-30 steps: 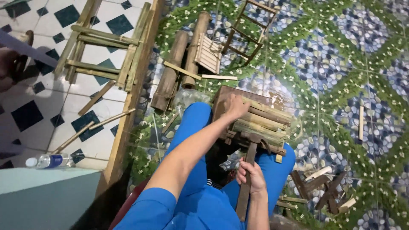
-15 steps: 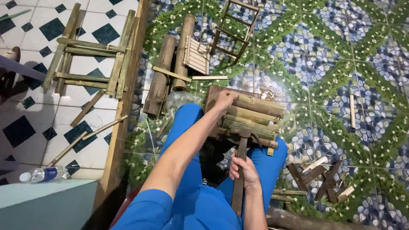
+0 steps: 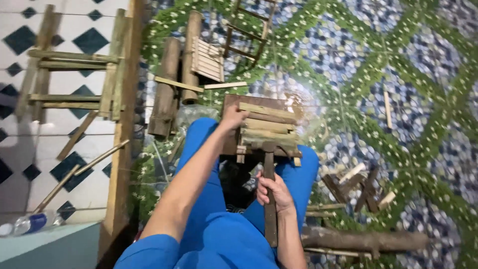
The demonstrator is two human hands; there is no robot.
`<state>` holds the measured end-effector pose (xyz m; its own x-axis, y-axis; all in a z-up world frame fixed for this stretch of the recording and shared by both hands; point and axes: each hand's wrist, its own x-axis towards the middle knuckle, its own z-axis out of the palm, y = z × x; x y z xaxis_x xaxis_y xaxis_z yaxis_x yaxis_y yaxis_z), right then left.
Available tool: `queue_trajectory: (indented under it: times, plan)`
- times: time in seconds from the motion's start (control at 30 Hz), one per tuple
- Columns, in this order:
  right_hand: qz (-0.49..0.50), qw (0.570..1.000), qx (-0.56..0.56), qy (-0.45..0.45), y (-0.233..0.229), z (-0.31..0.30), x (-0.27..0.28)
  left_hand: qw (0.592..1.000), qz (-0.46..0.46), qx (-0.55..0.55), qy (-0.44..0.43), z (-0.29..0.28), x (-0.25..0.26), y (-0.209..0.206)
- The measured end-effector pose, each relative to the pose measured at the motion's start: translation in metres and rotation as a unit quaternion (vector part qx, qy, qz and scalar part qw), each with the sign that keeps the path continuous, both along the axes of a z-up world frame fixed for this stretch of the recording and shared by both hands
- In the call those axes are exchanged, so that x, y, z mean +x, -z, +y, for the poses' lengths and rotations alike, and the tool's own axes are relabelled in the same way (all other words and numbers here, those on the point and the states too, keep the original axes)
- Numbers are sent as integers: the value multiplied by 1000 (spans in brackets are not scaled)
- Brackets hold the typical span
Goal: Hammering nails into bamboo slats to assemble a small structure on the floor.
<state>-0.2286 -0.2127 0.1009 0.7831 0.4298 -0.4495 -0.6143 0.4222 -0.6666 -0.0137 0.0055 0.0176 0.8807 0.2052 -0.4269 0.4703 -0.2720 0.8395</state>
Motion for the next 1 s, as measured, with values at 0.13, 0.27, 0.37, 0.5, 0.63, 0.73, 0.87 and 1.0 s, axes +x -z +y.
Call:
queue_trajectory:
  times: [0.13, 0.27, 0.37, 0.5, 0.63, 0.73, 0.87, 1.0]
  plan:
    - [-46, 997, -45, 53, -17, -6, 4, 976, -88, -173, -97, 15, -27, -11]
    - [-92, 952, -263, 128, -57, -6, 7, 943, -88, -298, -118, 37, -39, 9]
    - [-102, 912, -378, 125, -61, -12, 11, 942, -80, -288, -154, 61, -47, 77]
    - [-102, 870, -467, 122, -65, -9, 8, 947, -62, -257, -181, 49, -73, 36]
    - [-109, 838, -521, 115, -80, -1, 19, 975, -67, -173, -126, 45, -90, 45]
    - [-119, 829, -537, 103, -72, -2, 27, 981, -47, -157, -105, 37, -103, -7]
    - [-126, 820, -547, 116, -66, -1, 27, 974, -11, -213, -73, 30, -119, -107]
    - [-135, 809, -561, 112, -63, -2, 33, 957, -75, -257, -113, 33, -112, -52]
